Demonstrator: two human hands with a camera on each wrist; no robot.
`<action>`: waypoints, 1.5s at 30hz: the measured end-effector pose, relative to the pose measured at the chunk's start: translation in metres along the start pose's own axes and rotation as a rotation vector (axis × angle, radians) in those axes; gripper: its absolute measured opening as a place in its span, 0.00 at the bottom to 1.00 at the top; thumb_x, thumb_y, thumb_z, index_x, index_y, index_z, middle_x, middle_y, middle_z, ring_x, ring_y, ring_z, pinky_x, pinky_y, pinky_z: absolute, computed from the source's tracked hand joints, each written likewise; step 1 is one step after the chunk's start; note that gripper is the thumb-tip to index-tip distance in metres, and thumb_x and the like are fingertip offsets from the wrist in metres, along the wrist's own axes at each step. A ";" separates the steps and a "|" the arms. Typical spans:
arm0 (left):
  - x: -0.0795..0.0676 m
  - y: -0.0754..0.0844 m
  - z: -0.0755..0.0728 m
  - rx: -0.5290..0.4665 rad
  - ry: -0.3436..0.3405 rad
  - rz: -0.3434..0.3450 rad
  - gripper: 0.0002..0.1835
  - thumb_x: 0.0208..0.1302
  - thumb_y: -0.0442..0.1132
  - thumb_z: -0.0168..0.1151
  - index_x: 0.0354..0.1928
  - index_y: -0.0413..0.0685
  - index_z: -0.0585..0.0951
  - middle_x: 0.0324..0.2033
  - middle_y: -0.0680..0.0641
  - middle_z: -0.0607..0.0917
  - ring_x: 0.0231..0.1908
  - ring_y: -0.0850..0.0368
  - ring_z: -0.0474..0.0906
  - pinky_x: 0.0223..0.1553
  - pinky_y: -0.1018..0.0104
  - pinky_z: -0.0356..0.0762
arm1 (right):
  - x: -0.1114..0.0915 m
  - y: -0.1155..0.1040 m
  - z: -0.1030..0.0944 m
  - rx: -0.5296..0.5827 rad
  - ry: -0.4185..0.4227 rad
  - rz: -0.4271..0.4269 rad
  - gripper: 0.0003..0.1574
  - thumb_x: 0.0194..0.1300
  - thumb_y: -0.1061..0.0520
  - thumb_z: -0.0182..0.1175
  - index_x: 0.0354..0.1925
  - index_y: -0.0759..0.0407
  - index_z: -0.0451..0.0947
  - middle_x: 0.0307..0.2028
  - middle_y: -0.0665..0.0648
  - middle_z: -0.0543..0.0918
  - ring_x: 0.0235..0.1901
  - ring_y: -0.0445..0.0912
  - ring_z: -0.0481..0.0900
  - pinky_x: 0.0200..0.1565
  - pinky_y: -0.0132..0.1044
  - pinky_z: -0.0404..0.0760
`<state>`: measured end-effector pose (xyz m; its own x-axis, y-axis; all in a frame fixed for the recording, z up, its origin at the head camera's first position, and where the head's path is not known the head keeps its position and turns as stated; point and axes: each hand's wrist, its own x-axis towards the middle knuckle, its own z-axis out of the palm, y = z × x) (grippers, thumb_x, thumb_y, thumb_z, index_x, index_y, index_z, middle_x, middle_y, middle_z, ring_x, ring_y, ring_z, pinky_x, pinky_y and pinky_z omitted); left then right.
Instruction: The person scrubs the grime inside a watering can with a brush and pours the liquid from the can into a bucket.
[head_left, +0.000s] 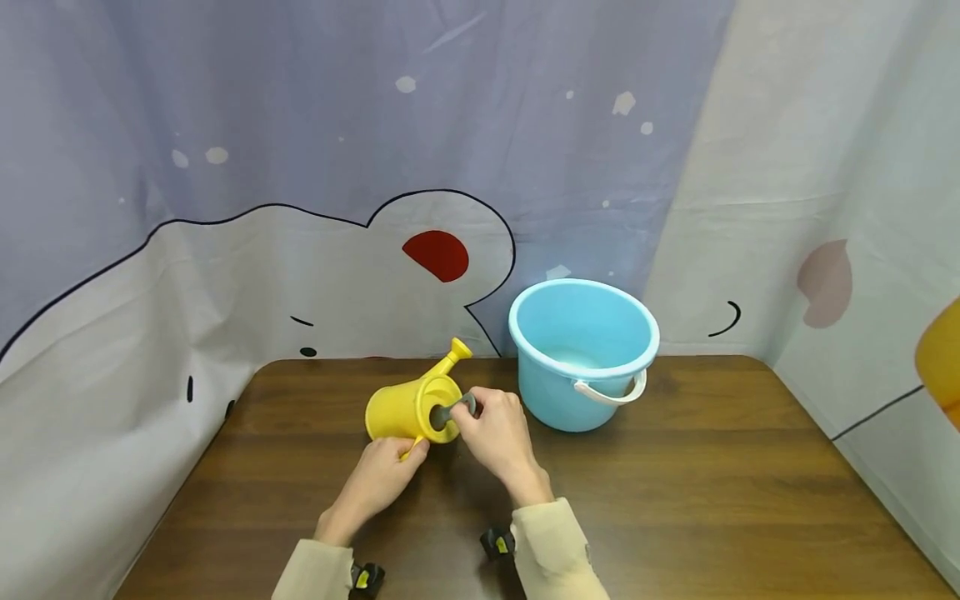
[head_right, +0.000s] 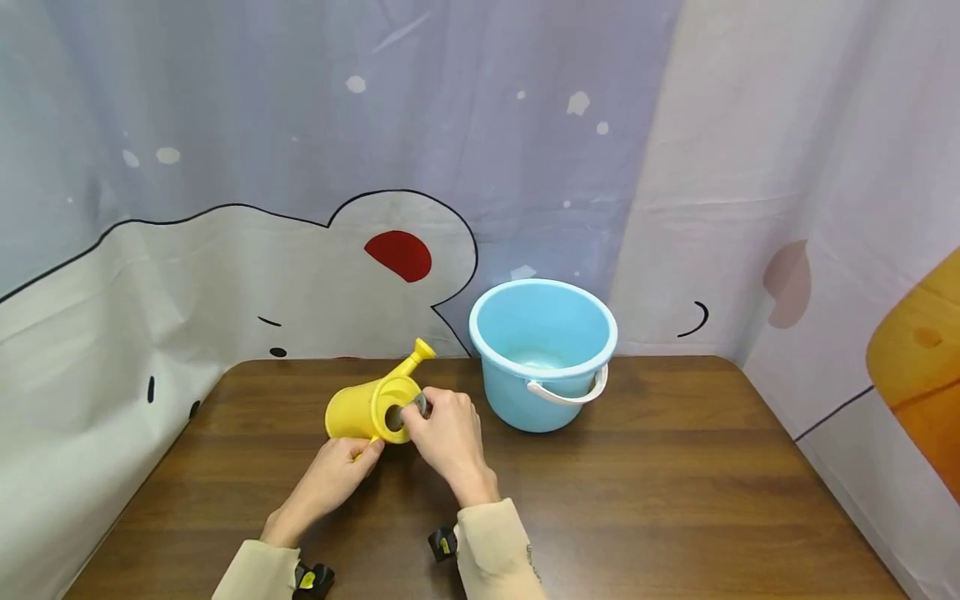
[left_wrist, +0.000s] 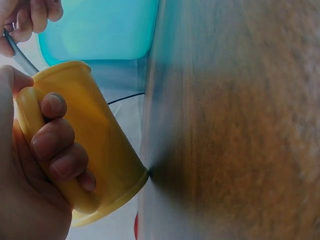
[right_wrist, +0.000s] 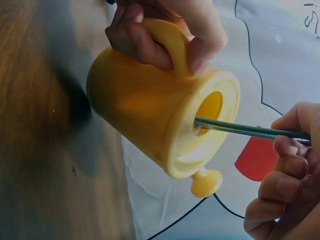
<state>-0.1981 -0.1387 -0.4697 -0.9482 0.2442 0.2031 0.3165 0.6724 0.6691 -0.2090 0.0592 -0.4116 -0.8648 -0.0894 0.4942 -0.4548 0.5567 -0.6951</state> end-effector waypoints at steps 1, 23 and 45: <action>0.001 0.000 0.000 0.003 -0.001 0.002 0.27 0.71 0.47 0.56 0.12 0.53 0.65 0.10 0.62 0.59 0.14 0.68 0.51 0.19 0.71 0.52 | 0.000 0.000 0.000 0.006 0.000 0.004 0.22 0.55 0.60 0.59 0.12 0.50 0.61 0.10 0.42 0.57 0.13 0.35 0.55 0.18 0.30 0.55; 0.003 0.007 -0.004 -0.009 -0.025 -0.006 0.27 0.72 0.47 0.55 0.12 0.52 0.64 0.11 0.61 0.59 0.13 0.68 0.51 0.18 0.71 0.51 | -0.002 0.009 0.019 0.017 -0.066 0.052 0.21 0.59 0.58 0.59 0.14 0.50 0.63 0.11 0.43 0.59 0.13 0.37 0.59 0.18 0.30 0.58; 0.000 0.002 -0.002 -0.014 -0.030 -0.034 0.26 0.72 0.47 0.55 0.12 0.53 0.65 0.10 0.61 0.59 0.13 0.67 0.52 0.18 0.71 0.52 | 0.000 0.001 0.003 0.102 -0.006 0.007 0.22 0.56 0.61 0.60 0.12 0.52 0.63 0.10 0.45 0.60 0.13 0.36 0.59 0.18 0.29 0.56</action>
<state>-0.1979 -0.1386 -0.4669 -0.9570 0.2429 0.1586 0.2838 0.6706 0.6853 -0.2104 0.0571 -0.4145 -0.8692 -0.0905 0.4861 -0.4676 0.4702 -0.7486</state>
